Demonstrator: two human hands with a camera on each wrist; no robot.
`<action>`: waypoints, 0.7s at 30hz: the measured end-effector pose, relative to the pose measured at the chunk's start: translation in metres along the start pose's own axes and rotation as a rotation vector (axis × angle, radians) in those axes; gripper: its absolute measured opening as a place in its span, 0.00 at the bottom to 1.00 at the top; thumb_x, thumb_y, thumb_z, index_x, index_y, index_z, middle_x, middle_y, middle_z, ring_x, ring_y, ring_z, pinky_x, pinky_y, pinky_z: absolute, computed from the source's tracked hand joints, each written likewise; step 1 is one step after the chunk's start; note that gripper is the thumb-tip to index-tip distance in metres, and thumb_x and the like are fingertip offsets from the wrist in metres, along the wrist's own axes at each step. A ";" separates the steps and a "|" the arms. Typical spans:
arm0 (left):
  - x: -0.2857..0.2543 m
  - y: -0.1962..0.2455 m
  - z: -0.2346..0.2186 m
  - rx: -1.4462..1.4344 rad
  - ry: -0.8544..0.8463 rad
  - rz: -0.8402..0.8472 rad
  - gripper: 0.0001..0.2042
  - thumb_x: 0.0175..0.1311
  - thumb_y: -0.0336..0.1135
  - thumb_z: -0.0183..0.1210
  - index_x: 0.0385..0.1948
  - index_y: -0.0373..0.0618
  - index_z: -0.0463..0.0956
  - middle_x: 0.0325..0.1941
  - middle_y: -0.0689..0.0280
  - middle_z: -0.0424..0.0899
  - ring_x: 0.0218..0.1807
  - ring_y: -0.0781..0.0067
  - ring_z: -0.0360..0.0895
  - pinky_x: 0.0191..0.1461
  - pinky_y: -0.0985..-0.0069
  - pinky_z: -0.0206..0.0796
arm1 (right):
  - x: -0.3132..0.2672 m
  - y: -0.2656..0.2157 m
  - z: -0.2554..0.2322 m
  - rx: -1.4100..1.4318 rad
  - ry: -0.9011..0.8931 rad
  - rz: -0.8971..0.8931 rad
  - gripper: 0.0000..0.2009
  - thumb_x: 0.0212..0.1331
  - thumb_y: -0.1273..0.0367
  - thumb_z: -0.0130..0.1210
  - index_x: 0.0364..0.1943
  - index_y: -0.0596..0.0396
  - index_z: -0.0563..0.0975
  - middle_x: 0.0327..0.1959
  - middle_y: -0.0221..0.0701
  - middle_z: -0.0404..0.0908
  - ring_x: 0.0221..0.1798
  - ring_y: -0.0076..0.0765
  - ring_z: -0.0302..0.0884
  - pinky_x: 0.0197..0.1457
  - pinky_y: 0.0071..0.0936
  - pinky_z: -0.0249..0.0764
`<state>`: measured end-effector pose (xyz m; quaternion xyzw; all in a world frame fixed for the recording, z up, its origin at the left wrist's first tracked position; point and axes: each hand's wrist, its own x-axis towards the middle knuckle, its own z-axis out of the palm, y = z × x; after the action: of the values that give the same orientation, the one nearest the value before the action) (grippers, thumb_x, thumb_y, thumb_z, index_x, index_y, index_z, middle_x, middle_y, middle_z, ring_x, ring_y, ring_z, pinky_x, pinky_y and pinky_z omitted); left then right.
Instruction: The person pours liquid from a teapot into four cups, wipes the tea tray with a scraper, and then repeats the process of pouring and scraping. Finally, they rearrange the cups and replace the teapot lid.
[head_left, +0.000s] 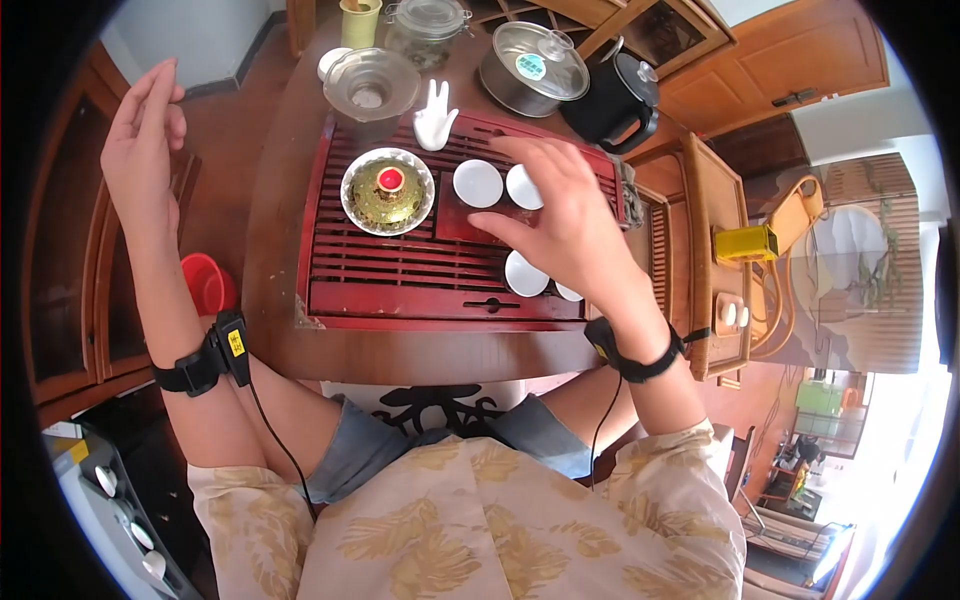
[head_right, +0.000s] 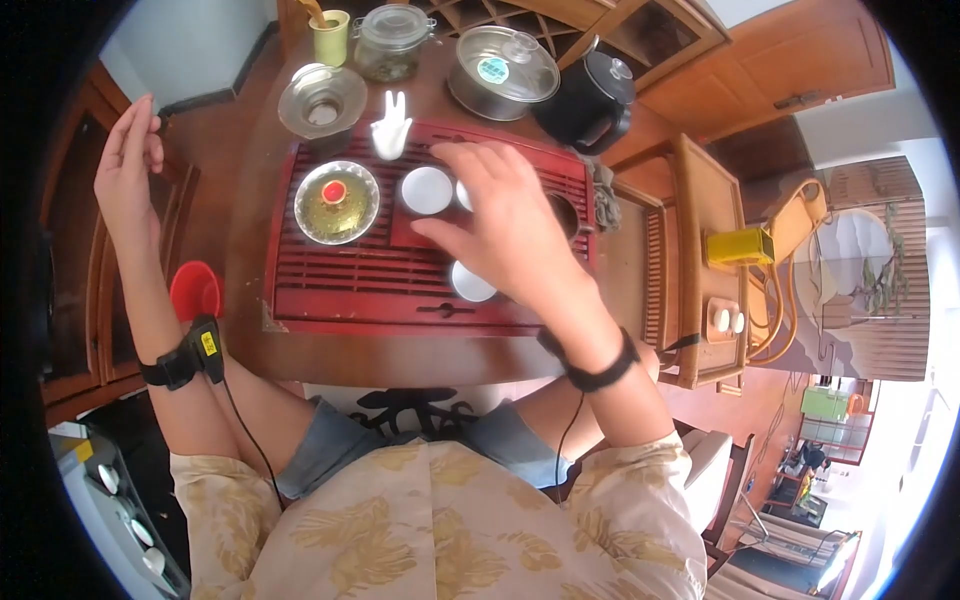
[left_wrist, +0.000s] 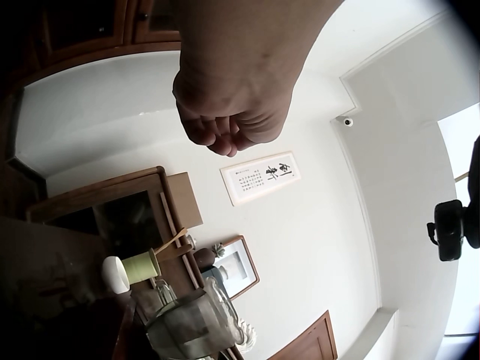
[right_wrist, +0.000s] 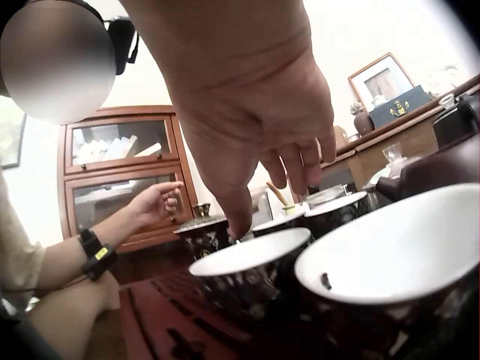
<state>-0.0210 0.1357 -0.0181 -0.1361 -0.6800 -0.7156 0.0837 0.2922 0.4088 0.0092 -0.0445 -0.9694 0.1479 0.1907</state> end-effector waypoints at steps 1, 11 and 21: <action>-0.001 0.002 0.001 0.011 0.006 -0.003 0.16 0.80 0.37 0.68 0.61 0.40 0.88 0.42 0.70 0.87 0.34 0.87 0.73 0.39 0.83 0.63 | -0.004 -0.005 -0.009 -0.009 -0.018 0.016 0.32 0.54 0.65 0.81 0.64 0.57 0.81 0.58 0.41 0.87 0.65 0.56 0.81 0.71 0.49 0.77; -0.002 -0.002 0.004 -0.059 -0.011 0.024 0.18 0.76 0.38 0.72 0.60 0.38 0.88 0.41 0.72 0.87 0.31 0.89 0.71 0.37 0.85 0.61 | -0.065 -0.019 -0.024 -0.082 -0.124 0.081 0.33 0.47 0.67 0.82 0.61 0.55 0.81 0.48 0.38 0.86 0.56 0.51 0.81 0.64 0.47 0.76; -0.001 -0.003 0.003 -0.066 -0.009 0.014 0.17 0.76 0.38 0.71 0.60 0.38 0.88 0.42 0.72 0.88 0.31 0.89 0.72 0.36 0.85 0.61 | -0.051 -0.025 -0.013 -0.072 -0.091 0.086 0.33 0.50 0.68 0.81 0.63 0.53 0.81 0.48 0.33 0.89 0.55 0.46 0.83 0.65 0.44 0.76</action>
<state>-0.0205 0.1391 -0.0213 -0.1468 -0.6555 -0.7364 0.0812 0.3438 0.3809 0.0100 -0.0861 -0.9790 0.1228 0.1382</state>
